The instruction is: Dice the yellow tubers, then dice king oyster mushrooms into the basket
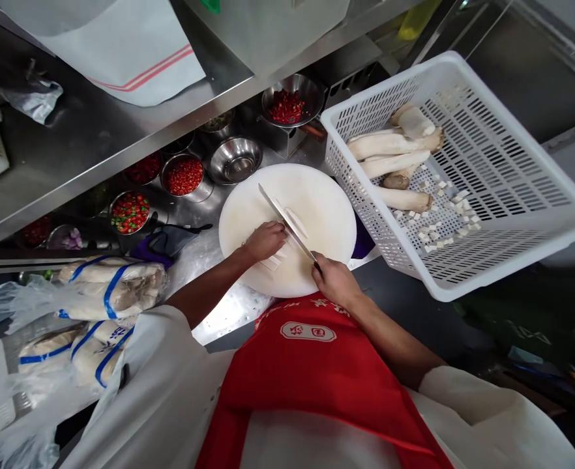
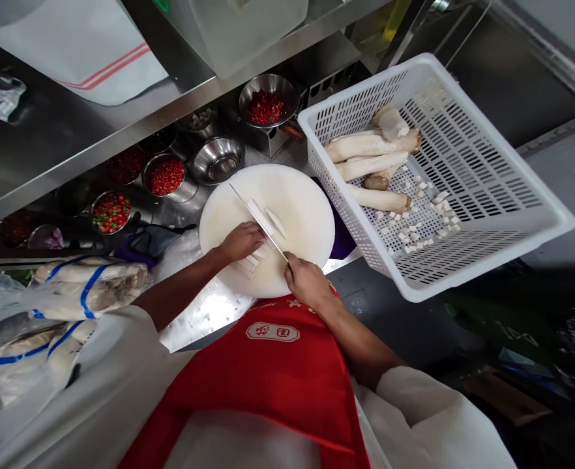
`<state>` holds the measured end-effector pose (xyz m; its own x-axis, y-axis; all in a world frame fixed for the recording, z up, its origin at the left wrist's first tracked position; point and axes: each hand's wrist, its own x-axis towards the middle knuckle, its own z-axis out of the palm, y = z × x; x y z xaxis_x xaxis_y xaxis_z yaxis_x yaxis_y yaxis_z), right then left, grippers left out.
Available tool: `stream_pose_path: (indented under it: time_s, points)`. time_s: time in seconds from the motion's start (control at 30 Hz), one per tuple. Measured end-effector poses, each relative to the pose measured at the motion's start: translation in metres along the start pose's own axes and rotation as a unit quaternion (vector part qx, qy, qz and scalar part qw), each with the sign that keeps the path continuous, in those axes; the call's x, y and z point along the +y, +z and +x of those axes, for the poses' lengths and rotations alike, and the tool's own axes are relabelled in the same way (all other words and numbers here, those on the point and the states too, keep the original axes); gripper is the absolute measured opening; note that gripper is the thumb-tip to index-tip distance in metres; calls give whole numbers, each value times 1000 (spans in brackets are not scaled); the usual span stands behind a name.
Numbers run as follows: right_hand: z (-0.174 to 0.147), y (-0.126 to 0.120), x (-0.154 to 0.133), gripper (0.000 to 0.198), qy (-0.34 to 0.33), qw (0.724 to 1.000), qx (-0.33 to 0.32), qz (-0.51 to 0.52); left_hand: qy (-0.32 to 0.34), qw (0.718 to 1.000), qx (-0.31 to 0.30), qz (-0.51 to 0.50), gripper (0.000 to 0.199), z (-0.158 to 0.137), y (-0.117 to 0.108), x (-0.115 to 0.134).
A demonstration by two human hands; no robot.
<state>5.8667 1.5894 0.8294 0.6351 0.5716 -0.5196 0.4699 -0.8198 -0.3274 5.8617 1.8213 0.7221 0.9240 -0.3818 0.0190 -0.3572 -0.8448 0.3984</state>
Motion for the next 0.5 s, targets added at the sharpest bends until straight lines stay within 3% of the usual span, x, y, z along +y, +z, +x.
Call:
stream_pose_path:
  time_s: [0.13,0.23,0.33,0.4,0.5]
  points:
    - [-22,-8,6,43,29,999,33,29,47,999,-4,7,21,9,-31,-4]
    - [-31,-13,7,48,46,999,6,25,121,990,31,-64,20,16,-80,1]
    - [-30,-12,4,57,39,999,-21,-8,116,985,40,-118,20,35,-120,4]
    - [-27,-10,-2,60,34,998,-32,-41,99,987,-30,-123,15,56,-124,1]
    - [-26,-9,-11,60,25,995,-48,-79,98,964,-225,-101,20,91,-98,-10]
